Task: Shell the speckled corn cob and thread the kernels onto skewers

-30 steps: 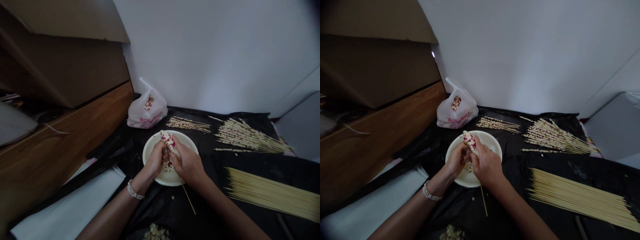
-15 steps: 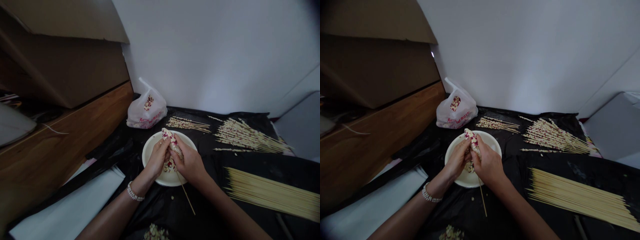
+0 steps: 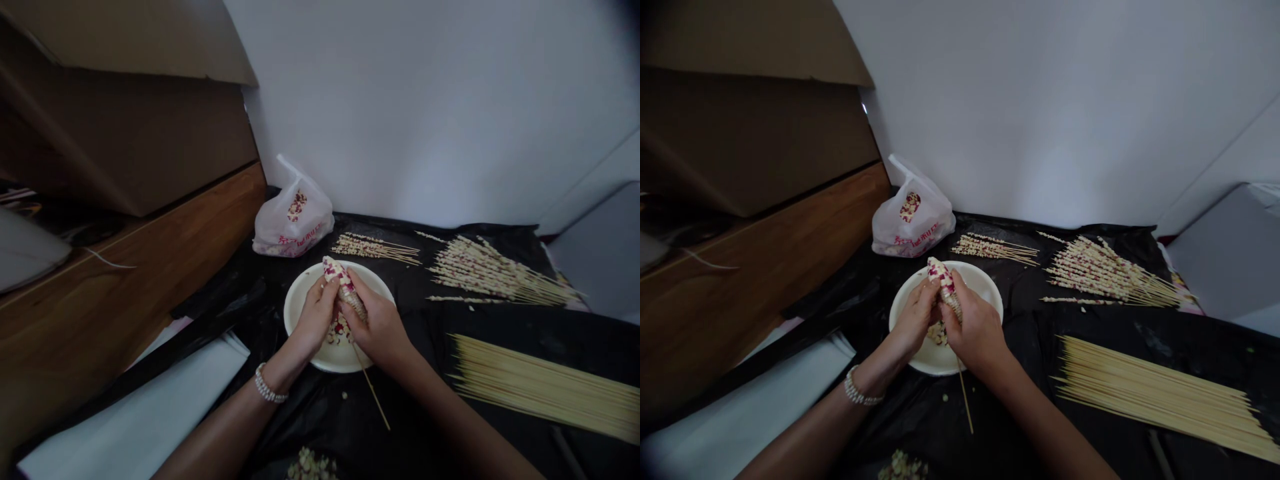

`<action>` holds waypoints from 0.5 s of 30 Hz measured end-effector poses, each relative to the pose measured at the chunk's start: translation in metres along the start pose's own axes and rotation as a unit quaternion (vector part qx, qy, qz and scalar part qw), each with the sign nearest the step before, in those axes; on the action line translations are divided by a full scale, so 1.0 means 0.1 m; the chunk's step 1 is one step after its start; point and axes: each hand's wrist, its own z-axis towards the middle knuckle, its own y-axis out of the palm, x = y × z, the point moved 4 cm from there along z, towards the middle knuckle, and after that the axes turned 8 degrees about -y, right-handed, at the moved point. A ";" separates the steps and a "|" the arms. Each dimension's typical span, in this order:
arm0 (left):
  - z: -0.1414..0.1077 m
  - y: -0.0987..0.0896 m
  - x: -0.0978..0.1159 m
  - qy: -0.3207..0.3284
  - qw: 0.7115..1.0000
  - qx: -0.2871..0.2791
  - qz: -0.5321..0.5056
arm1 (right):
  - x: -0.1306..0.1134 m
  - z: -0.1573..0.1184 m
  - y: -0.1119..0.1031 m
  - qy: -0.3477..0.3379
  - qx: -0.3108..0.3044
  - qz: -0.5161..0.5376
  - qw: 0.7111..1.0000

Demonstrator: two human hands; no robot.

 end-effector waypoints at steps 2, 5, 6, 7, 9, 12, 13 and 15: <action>0.01 0.00 -0.01 0.004 1.000 0.002 0.002 | 0.00 0.01 -0.01 0.004 0.005 0.008 1.000; -0.01 0.01 0.00 0.008 1.000 0.008 0.001 | 0.00 0.02 -0.03 0.014 0.008 0.024 1.000; -0.02 0.01 0.01 0.004 1.000 0.008 -0.003 | -0.01 0.03 -0.03 0.016 0.008 0.028 0.999; -0.03 0.02 0.01 -0.002 1.000 0.006 -0.011 | -0.01 0.03 -0.04 0.018 0.007 0.029 0.999; -0.05 0.03 0.02 -0.016 0.999 -0.007 -0.039 | -0.02 0.03 -0.04 0.018 0.005 0.029 0.999; -0.07 0.05 0.04 -0.024 0.996 -0.036 -0.079 | -0.01 0.03 -0.04 0.021 0.004 0.028 0.999; -0.07 0.06 0.04 -0.028 0.995 -0.043 -0.090 | -0.01 0.03 -0.04 0.022 0.004 0.029 0.999; -0.07 0.06 0.03 -0.053 0.991 -0.044 -0.112 | -0.01 0.02 -0.03 0.020 0.002 0.025 0.999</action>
